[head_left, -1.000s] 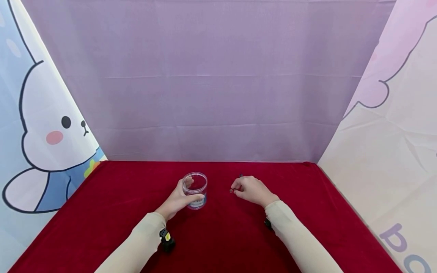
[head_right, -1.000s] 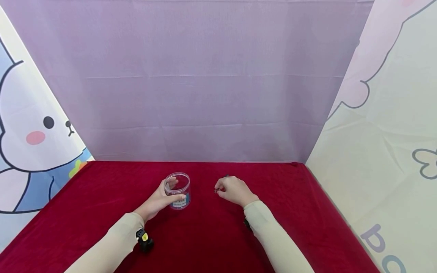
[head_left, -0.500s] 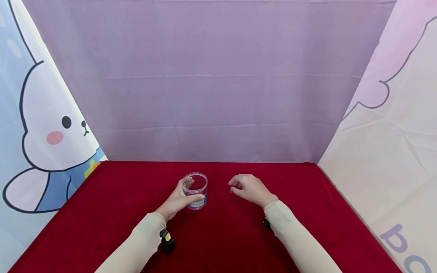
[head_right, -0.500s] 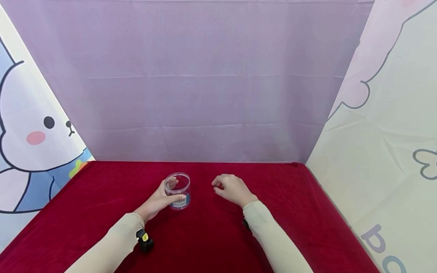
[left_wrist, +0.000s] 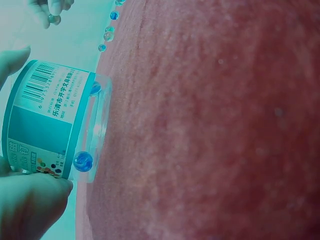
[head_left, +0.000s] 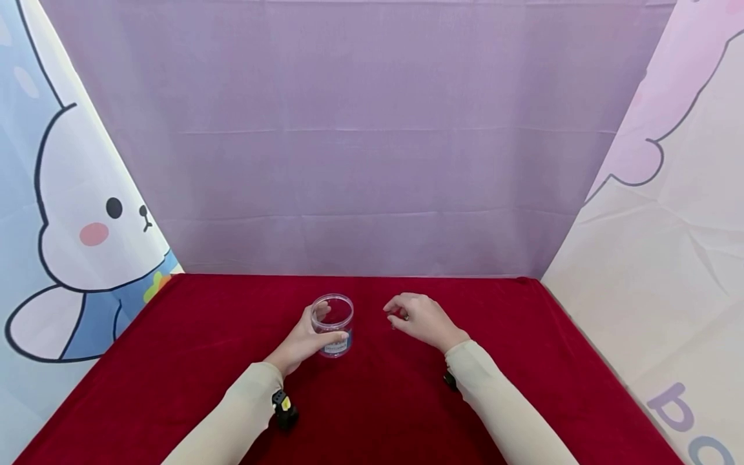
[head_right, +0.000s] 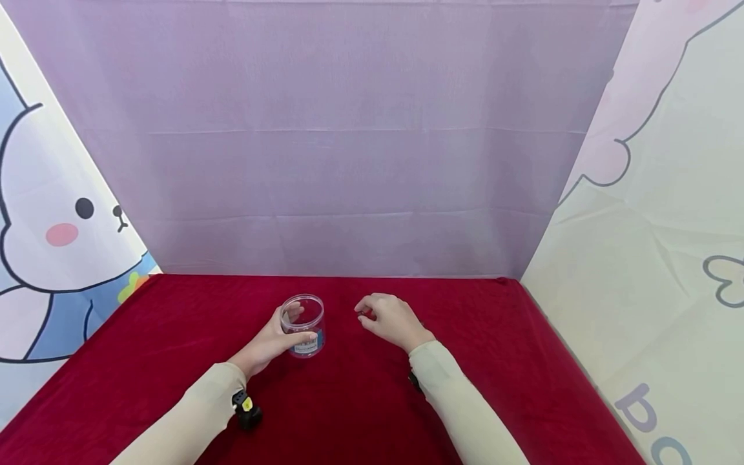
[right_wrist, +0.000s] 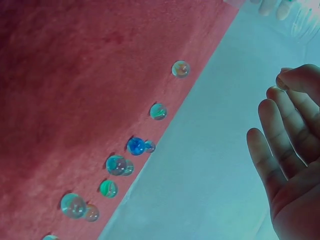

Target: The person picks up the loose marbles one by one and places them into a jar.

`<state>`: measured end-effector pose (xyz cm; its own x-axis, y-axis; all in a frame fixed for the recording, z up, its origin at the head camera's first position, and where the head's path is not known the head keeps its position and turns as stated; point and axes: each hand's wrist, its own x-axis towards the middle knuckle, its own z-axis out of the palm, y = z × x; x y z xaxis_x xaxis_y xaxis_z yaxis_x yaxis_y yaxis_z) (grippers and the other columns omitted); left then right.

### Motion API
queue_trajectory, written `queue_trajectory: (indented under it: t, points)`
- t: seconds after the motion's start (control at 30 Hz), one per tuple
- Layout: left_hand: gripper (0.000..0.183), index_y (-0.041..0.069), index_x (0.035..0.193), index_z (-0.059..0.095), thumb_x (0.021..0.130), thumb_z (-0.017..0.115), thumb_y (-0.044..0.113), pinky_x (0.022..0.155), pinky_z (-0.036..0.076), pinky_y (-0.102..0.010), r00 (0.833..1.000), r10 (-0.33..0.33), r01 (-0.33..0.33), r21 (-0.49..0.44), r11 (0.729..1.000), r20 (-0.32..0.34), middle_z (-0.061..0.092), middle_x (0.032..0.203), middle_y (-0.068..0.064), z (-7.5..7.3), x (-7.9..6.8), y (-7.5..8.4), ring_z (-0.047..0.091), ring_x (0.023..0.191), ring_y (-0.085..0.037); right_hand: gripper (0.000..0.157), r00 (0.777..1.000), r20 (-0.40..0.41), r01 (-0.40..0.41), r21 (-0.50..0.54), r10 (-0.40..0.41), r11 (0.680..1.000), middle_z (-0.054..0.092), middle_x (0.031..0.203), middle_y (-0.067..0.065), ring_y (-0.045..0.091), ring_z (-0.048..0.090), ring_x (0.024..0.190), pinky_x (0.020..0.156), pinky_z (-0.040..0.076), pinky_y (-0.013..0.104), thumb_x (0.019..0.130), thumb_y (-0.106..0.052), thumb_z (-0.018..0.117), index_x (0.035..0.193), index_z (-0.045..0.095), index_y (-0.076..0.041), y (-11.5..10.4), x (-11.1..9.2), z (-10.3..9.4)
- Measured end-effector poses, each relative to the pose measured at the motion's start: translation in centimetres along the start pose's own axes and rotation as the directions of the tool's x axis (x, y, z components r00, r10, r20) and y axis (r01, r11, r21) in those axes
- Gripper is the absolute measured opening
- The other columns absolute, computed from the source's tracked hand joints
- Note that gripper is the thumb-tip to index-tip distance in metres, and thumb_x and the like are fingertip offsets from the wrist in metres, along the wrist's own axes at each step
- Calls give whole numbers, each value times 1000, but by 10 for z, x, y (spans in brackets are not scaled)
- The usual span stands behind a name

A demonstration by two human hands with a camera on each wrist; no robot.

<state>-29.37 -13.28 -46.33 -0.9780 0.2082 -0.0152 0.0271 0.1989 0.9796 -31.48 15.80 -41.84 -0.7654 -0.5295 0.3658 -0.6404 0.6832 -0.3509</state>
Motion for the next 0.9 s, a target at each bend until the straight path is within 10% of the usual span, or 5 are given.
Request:
queue_trajectory:
  t: [0.9]
  points:
    - [98,16,151,25,78,87,35,111,34,-56,1000,-4,4,3,1000,-4,33,155,-9,1,2,0,29,143,-33,24,999,-25,47,4,-47,999,68,107,-5,17,66,91,77,54,23,91,-23,77,114,72,-19,-30,21,-4]
